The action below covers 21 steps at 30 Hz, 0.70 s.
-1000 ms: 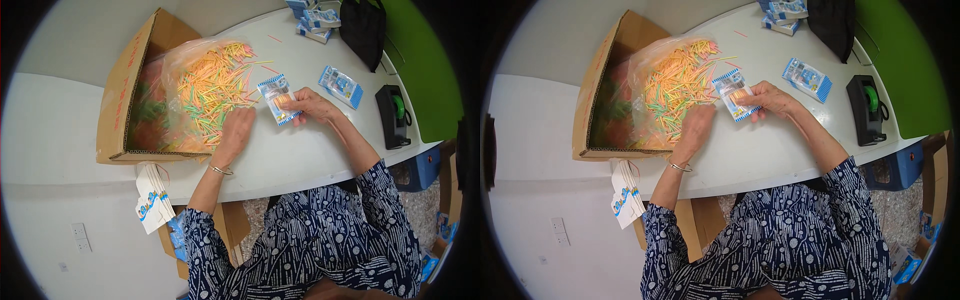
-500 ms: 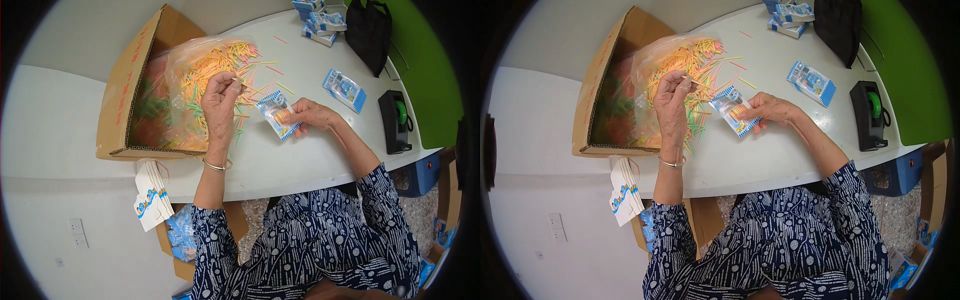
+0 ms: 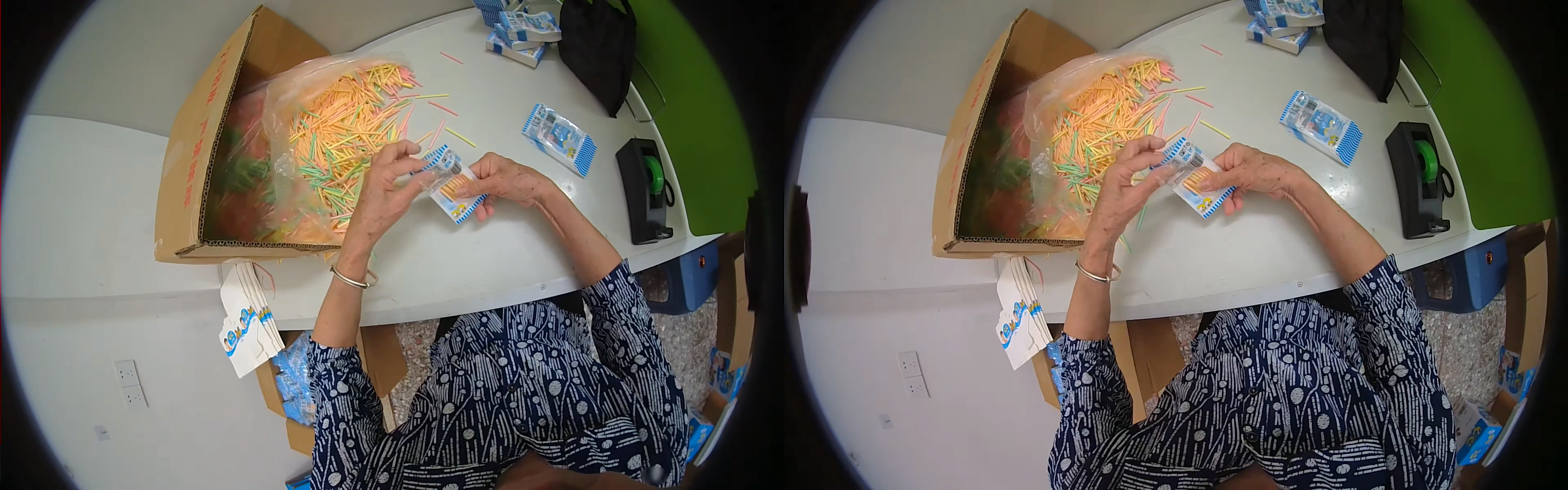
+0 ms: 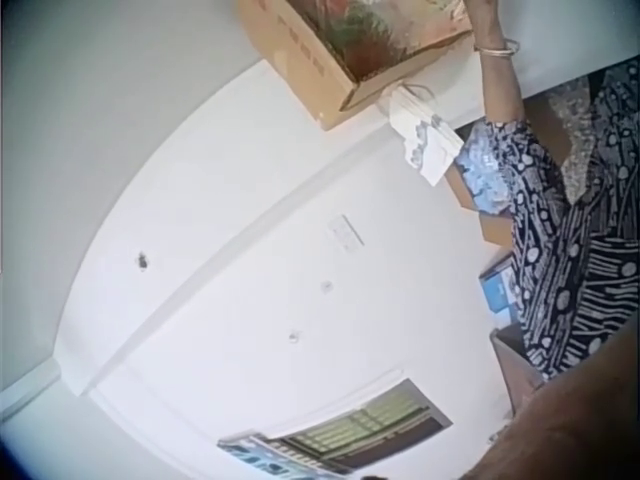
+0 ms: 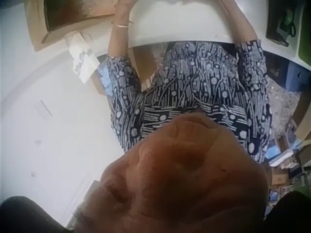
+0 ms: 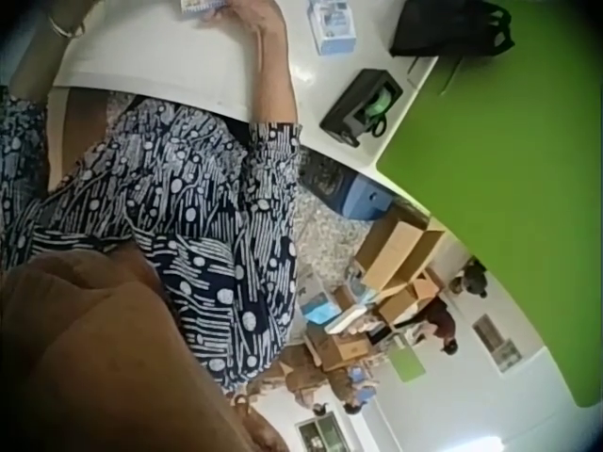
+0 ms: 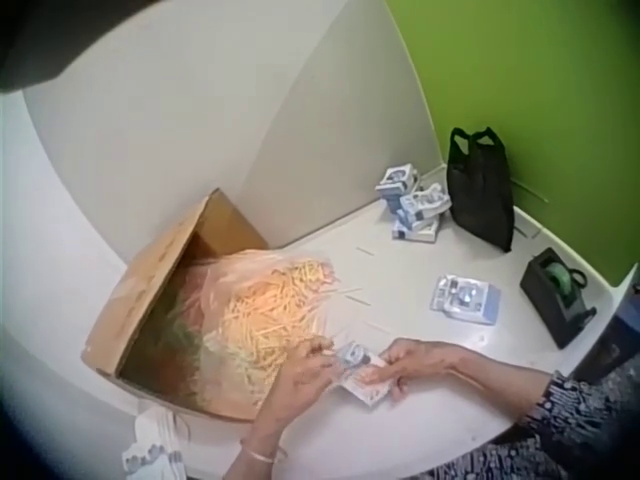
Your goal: Packing colorful plastic sticks into small transparent packets.
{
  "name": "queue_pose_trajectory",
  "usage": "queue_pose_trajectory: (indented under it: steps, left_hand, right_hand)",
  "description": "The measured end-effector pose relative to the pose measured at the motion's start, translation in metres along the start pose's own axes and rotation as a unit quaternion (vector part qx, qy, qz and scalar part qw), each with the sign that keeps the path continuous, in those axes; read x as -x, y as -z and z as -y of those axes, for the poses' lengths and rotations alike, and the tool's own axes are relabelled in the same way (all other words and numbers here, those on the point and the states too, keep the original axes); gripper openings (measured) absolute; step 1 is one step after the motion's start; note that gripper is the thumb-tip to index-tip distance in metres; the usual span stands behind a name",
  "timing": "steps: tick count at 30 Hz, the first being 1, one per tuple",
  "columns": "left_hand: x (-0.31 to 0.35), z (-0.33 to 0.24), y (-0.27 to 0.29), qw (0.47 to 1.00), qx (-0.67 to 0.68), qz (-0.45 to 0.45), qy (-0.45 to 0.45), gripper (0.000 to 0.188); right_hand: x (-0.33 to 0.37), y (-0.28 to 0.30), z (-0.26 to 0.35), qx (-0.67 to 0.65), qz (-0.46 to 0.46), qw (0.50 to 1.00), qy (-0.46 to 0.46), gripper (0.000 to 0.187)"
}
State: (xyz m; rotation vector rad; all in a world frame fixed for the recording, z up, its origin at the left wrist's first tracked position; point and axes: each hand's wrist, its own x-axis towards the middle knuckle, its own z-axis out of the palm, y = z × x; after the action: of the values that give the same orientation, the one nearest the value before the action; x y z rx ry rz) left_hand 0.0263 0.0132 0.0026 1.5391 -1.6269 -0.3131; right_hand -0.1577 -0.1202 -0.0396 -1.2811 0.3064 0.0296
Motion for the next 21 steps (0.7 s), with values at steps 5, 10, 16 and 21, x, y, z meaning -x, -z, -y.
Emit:
queue_pose_trajectory:
  steps: [5, 10, 16, 21]
  left_hand:
    - [-0.003, -0.008, -0.001, 0.984, 0.060, 0.108, 0.128, 0.019]
    - [0.012, 0.005, -0.001, 0.952, 0.078, 0.203, 0.216, 0.019]
    - [0.019, -0.002, -0.011, 0.979, -0.162, 0.107, 0.065, 0.027]
    - [0.006, -0.005, -0.019, 0.985, -0.127, 0.091, 0.068, 0.028]
  right_hand:
    - [0.004, 0.000, -0.005, 0.022, 0.003, 1.000, -0.018, 0.029]
    - [0.030, 0.011, 0.018, 0.329, -0.225, 0.914, 0.077, 0.041]
    - [0.067, 0.074, -0.008, 0.619, -0.516, 0.591, 0.044, 0.031]
    - [0.062, 0.102, -0.037, 0.585, -0.533, 0.599, 0.120, 0.018]
